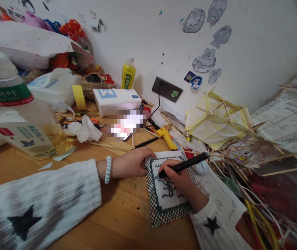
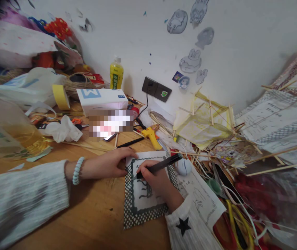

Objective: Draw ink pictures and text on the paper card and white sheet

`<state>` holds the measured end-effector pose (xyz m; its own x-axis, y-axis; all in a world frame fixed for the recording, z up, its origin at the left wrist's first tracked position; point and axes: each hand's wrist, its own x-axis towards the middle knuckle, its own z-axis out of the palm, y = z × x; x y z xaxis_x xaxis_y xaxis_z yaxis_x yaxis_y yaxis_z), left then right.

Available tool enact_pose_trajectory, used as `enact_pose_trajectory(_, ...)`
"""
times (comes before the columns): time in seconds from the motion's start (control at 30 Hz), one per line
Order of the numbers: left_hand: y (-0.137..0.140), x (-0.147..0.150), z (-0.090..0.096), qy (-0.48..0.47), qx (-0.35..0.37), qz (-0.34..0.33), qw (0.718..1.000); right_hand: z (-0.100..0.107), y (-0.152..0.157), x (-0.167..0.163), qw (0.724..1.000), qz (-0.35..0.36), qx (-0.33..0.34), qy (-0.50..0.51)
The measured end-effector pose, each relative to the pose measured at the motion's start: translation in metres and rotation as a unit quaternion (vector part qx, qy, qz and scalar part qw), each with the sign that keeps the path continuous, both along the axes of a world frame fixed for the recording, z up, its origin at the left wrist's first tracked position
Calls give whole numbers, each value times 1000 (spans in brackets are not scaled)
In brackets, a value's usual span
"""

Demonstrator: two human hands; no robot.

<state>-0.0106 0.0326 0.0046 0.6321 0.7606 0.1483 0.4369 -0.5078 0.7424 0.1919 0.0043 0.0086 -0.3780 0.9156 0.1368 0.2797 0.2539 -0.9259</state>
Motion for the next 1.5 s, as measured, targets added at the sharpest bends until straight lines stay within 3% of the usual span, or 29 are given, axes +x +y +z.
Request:
enact_pose_trajectory(0.23,0,0,0,2,8,2,1000,-1,-5,0,994,82,-71,9)
enact_pose_trajectory(0.37,0,0,0,3,7,1,1000,-1,-8,-1,992,108,-56,-18)
enact_pose_trajectory(0.87,1,-1,-4,-23,-2,0,1000,2,-2,1,999,17,-38,-11)
enact_pose_trajectory(1.1,12,-4,-12,-79,-13,33,996,13,8,17,986,-91,95,102)
enact_pose_trajectory(1.23,13,-7,-4,-125,-15,60,990,30,14,33,974,-133,183,-15)
enact_pose_trajectory(1.3,10,-8,1,-154,-25,65,986,33,18,38,967,-120,209,-84)
enact_pose_trajectory(1.5,0,-5,-1,-242,-96,75,963,10,33,38,970,-58,199,-127)
